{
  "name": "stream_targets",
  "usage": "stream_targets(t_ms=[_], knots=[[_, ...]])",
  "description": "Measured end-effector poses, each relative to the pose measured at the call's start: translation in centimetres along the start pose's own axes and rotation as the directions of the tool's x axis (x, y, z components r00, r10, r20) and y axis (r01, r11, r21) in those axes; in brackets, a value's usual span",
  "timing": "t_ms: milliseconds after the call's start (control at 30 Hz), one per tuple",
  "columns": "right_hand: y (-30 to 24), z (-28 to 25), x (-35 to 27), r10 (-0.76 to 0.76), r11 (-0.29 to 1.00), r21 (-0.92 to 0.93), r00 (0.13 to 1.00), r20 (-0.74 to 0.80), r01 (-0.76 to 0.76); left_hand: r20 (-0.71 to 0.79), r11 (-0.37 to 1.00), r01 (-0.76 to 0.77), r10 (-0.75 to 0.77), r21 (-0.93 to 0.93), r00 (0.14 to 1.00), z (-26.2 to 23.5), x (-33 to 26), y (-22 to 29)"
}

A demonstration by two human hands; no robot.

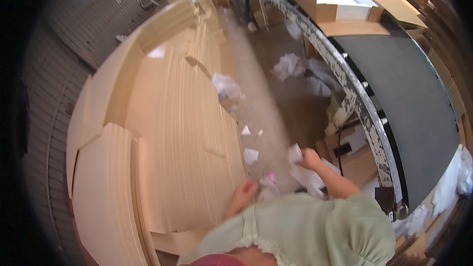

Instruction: The person places a white foam frame into a cardboard box on a conveyor belt, wipes several wooden panels with a white cloth, and then places the panels into the foam-lined box.

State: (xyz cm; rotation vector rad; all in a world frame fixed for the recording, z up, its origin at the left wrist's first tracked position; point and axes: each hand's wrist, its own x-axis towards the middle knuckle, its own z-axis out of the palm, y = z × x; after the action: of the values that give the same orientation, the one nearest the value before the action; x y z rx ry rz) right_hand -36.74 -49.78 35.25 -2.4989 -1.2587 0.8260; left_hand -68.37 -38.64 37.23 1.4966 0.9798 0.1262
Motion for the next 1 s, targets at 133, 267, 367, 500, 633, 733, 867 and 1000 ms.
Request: stream_targets(t_ms=[133, 267, 367, 500, 633, 733, 867, 1000], knots=[[-10.5, -7.1, 1.4, 0.122, 0.408, 0.909, 0.992, 0.044, -0.090, 0.252, 0.985, 0.027, 0.018, -0.172, 0.968, 0.8, 8.8, 15.1], [-14.2, -12.1, 5.2, 0.037, 0.272, 0.959, 0.997, 0.072, -0.080, 0.323, 0.870, -0.002, 0.185, -0.493, 0.928, 0.7, 16.1, 17.7], [-6.8, -12.6, 10.5, -0.064, 0.633, 0.756, 0.985, -0.161, 0.165, 0.319, 0.873, -0.024, 0.203, -0.487, 0.926, 1.4, 21.9, 16.9], [0.4, -17.6, 14.3, 0.236, 0.615, 0.786, 0.940, -0.246, 0.052, 0.050, 0.884, -0.336, 0.339, 0.325, 0.940, -1.1, 30.5, 15.9], [9.8, -21.0, 23.0, 0.235, 0.758, 0.643, 0.872, -0.430, 0.112, 0.032, 0.768, -0.399, 0.445, 0.501, 0.895, -3.3, 37.5, 19.7], [7.2, -29.2, 28.5, 0.176, 0.693, 0.680, 0.859, -0.481, 0.239, 0.020, 0.598, -0.457, 0.593, 0.658, 0.805, -7.0, 43.2, 22.3], [6.0, -40.3, 34.5, 0.081, 0.786, 0.506, 0.752, -0.654, 0.356, -0.129, 0.388, -0.131, 0.576, 0.912, 0.807, -14.0, 54.0, 25.0], [5.2, -50.2, 38.4, -0.034, 0.834, 0.283, 0.557, -0.830, 0.474, -0.453, 0.400, 0.393, 0.063, 0.828, 0.889, -17.8, 60.9, 28.3]])
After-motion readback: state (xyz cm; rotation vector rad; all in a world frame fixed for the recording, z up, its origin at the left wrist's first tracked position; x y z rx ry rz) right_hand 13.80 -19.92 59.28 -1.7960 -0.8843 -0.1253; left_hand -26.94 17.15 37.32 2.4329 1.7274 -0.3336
